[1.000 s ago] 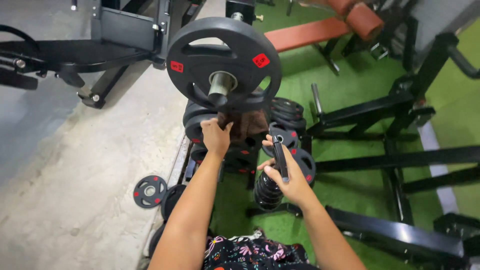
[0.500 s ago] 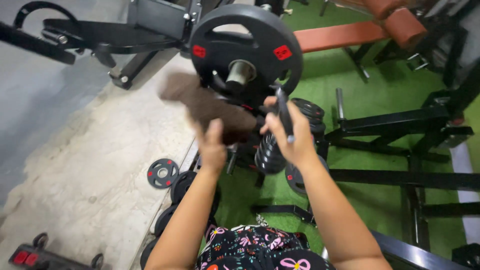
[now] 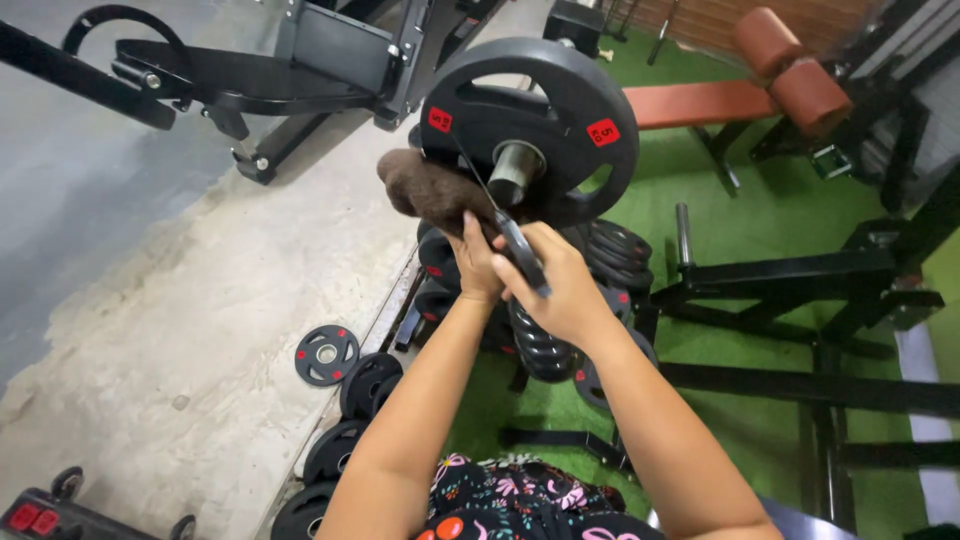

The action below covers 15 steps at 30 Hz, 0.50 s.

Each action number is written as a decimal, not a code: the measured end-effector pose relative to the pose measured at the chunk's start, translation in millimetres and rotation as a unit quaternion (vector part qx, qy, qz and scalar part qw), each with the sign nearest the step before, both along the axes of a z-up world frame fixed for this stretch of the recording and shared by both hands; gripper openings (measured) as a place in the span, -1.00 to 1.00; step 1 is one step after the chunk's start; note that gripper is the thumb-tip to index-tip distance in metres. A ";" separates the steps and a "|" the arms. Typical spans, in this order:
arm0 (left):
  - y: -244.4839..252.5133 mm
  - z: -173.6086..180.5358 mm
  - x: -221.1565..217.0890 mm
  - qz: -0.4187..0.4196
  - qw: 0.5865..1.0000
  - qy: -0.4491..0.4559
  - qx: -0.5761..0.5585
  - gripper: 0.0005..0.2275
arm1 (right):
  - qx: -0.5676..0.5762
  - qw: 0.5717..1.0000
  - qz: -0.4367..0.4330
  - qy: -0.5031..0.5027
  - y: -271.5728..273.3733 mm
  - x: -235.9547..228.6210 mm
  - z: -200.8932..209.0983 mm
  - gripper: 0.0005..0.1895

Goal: Clean and wipe down gym weight plates and bars using a spray bottle and cloth.

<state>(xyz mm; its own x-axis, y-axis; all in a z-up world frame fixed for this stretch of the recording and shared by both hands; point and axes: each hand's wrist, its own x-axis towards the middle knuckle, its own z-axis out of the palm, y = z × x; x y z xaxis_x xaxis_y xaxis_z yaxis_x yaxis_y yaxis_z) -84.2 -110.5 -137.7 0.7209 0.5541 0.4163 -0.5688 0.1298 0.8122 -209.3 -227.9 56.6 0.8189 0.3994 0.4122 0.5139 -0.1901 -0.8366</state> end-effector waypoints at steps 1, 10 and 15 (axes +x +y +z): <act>2.7 -6.5 4.0 -0.014 1.000 0.021 -0.007 -0.44 | -0.020 1.000 -0.003 -0.005 3.6 0.1 -3.0 -0.76; 65.9 91.5 32.3 0.046 0.924 -0.144 0.351 -0.24 | 0.046 0.997 -0.050 0.046 -26.0 -4.8 -8.6 -0.69; 94.4 175.2 47.8 0.110 0.821 -0.176 0.532 -0.40 | 0.056 0.995 -0.068 0.036 -39.1 0.8 -22.0 -0.67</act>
<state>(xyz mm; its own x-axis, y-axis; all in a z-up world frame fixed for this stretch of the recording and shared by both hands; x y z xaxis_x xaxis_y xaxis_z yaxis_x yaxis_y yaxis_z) -36.4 -16.1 37.5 0.3833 -0.1563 0.9103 -0.7068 -0.6840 0.1802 -208.5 -267.0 34.6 0.8911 0.2386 0.3860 0.4276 -0.1571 -0.8902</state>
